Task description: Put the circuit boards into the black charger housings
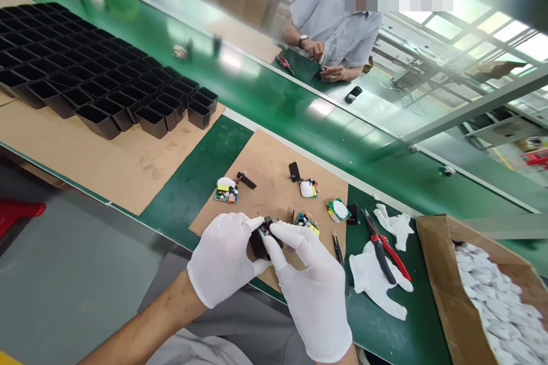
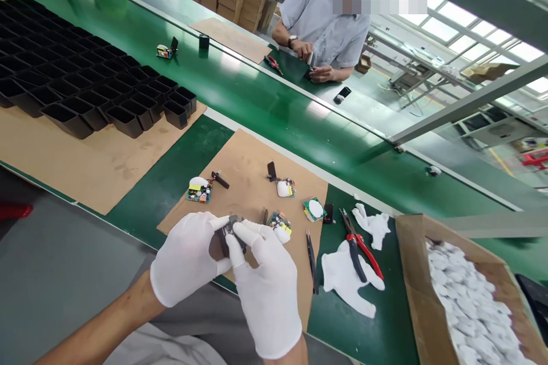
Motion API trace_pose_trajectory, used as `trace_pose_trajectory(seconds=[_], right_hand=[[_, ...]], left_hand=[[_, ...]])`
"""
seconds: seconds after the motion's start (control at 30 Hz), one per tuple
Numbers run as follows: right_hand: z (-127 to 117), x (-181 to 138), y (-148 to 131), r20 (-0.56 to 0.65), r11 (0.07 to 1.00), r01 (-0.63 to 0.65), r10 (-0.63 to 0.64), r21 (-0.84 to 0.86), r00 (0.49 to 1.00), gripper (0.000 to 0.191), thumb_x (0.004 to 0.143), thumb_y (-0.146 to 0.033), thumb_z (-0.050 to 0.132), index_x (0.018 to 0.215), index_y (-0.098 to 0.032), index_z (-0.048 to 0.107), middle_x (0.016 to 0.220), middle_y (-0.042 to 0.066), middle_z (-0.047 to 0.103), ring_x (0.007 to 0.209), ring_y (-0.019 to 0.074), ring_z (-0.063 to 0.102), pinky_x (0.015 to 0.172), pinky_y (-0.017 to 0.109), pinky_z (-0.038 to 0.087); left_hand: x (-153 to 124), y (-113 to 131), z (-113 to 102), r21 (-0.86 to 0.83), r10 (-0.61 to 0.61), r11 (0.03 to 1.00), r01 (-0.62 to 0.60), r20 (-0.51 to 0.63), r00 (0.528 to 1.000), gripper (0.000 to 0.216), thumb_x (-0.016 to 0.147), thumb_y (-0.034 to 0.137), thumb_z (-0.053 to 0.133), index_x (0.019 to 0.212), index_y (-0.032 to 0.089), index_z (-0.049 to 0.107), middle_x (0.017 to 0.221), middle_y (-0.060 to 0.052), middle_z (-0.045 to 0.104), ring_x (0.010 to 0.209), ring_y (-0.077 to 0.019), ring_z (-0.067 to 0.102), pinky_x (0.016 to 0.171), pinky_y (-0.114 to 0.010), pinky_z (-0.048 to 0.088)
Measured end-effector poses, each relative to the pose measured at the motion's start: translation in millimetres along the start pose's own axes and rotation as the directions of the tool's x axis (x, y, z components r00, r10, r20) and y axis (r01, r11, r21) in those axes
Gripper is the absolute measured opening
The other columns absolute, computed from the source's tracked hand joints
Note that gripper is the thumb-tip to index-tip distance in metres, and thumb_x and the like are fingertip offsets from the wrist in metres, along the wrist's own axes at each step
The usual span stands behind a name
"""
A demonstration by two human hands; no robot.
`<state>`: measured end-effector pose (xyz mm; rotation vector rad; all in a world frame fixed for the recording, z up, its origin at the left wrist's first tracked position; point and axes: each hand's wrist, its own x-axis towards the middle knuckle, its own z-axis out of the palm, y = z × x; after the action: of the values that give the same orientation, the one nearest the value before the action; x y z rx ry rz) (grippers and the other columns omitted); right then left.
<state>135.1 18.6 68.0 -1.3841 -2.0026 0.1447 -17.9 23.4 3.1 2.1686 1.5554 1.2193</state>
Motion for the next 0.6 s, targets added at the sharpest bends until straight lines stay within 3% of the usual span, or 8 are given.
trace_pose_trajectory(seconds=[0.1,0.27,0.6], right_hand=[[3,-12,2,-0.051,0.997,0.035,-0.038,-0.066,0.998,0.019,0.100,-0.012,0.072,0.115,-0.024,0.076,0.119,0.005,0.080,0.105,0.0169,0.078,0.102,0.028,0.060],[14,-26,-2,-0.107,0.981,0.033,-0.055,-0.193,0.993,0.022,0.099,-0.012,0.071,0.116,-0.024,0.077,0.117,0.007,0.080,0.098,0.0192,0.077,0.086,0.030,0.064],[18,-34,2,-0.118,0.964,0.121,-0.152,-0.235,0.981,0.031,0.098,-0.008,0.072,0.123,-0.026,0.072,0.116,0.010,0.081,0.097,0.0223,0.077,0.082,0.035,0.066]], left_hand=[[0,0,1,-0.023,-0.006,1.000,0.006,-0.001,1.000,0.041,0.085,0.025,0.076,0.124,0.020,0.065,0.087,-0.003,0.067,0.081,-0.0246,0.065,0.074,-0.039,0.051],[-1,-1,4,0.010,-0.010,1.000,0.010,-0.020,1.000,0.033,0.089,0.028,0.073,0.120,0.020,0.066,0.082,-0.002,0.063,0.076,-0.0244,0.061,0.070,-0.040,0.048],[1,0,1,0.018,0.003,1.000,-0.003,0.016,1.000,0.029,0.093,0.023,0.067,0.122,0.020,0.065,0.084,-0.003,0.065,0.078,-0.0246,0.062,0.073,-0.039,0.049]])
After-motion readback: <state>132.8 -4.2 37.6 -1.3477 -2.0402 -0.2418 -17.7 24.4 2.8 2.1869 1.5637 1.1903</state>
